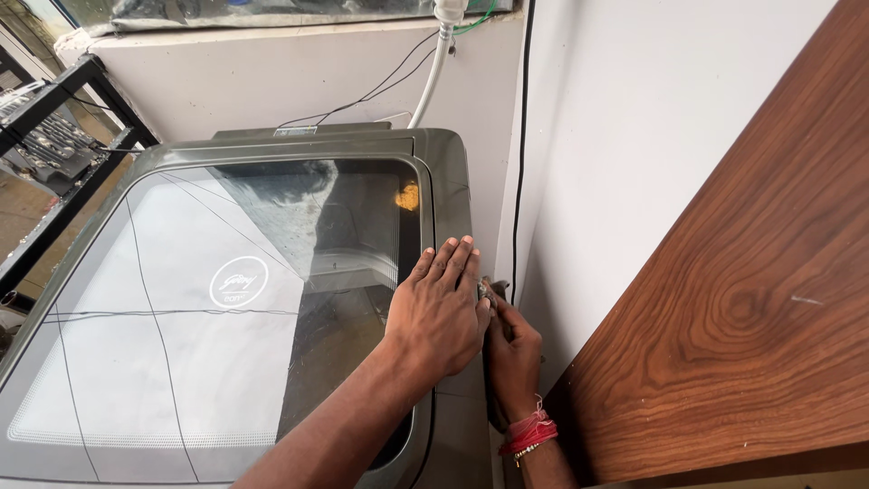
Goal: The person wipes the exterior and top of a washing machine by hand with a cloth, cleaning the bottom edges, side panels, control buttons, and the glass lid.
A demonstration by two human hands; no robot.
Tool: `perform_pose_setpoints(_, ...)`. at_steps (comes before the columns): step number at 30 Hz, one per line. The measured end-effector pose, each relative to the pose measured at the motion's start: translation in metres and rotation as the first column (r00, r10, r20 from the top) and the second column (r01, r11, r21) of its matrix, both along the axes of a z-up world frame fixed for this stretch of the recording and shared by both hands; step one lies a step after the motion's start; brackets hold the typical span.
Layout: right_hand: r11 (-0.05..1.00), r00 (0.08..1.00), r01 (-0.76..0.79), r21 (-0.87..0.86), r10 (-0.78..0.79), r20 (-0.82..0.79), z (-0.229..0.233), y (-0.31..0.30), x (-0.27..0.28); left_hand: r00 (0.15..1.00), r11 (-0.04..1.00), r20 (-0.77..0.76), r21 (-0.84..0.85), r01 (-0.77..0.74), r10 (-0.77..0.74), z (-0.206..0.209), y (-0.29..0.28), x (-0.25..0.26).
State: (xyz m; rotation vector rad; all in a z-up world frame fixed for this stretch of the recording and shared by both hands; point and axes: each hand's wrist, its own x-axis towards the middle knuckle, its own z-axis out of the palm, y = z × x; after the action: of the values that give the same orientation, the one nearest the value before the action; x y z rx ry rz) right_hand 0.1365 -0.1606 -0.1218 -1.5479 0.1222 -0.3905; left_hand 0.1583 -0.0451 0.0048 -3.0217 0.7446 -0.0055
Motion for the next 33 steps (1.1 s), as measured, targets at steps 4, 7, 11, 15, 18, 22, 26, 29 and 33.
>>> perform_pose_setpoints(4,0.999,0.996,-0.017,0.032,0.019,-0.09,-0.033,-0.003,0.011,1.0,1.0,-0.013,-0.009,-0.012,0.012,-0.002,-0.011,0.03)
perform_pose_setpoints(7,0.997,0.988,-0.037,0.073,0.048,-0.144,-0.028,-0.008,0.013,0.999,1.0,0.017,0.006,-0.029,0.029,-0.006,-0.015,0.044)
perform_pose_setpoints(11,0.992,0.999,-0.009,0.129,0.014,-0.044,0.008,-0.005,0.017,0.997,0.998,0.037,-0.011,-0.066,0.066,-0.009,-0.019,0.057)
perform_pose_setpoints(15,0.999,1.0,0.005,0.046,-0.004,-0.025,0.018,-0.001,0.029,0.994,0.994,0.015,-0.04,-0.104,0.104,-0.006,-0.017,0.071)
perform_pose_setpoints(18,0.997,1.0,0.027,-0.069,-0.027,0.004,0.006,-0.003,0.043,0.991,0.991,0.037,-0.042,-0.127,0.129,-0.005,-0.017,0.084)
perform_pose_setpoints(22,1.0,0.996,0.025,-0.007,-0.026,-0.085,-0.019,-0.003,0.054,0.992,0.992,0.028,-0.006,-0.126,0.126,-0.003,-0.02,0.105)
perform_pose_setpoints(26,0.999,0.988,-0.014,0.048,0.021,-0.15,-0.02,-0.007,0.057,0.992,0.993,0.042,-0.003,-0.116,0.116,-0.002,-0.02,0.113)
perform_pose_setpoints(29,0.988,0.989,-0.009,0.157,0.033,-0.147,0.001,-0.009,0.062,0.993,0.994,0.04,-0.008,-0.113,0.113,-0.004,-0.019,0.115)
perform_pose_setpoints(33,0.997,0.997,0.007,0.077,-0.001,-0.078,0.03,-0.005,0.084,0.993,0.994,0.066,-0.054,-0.094,0.098,-0.005,-0.017,0.124)
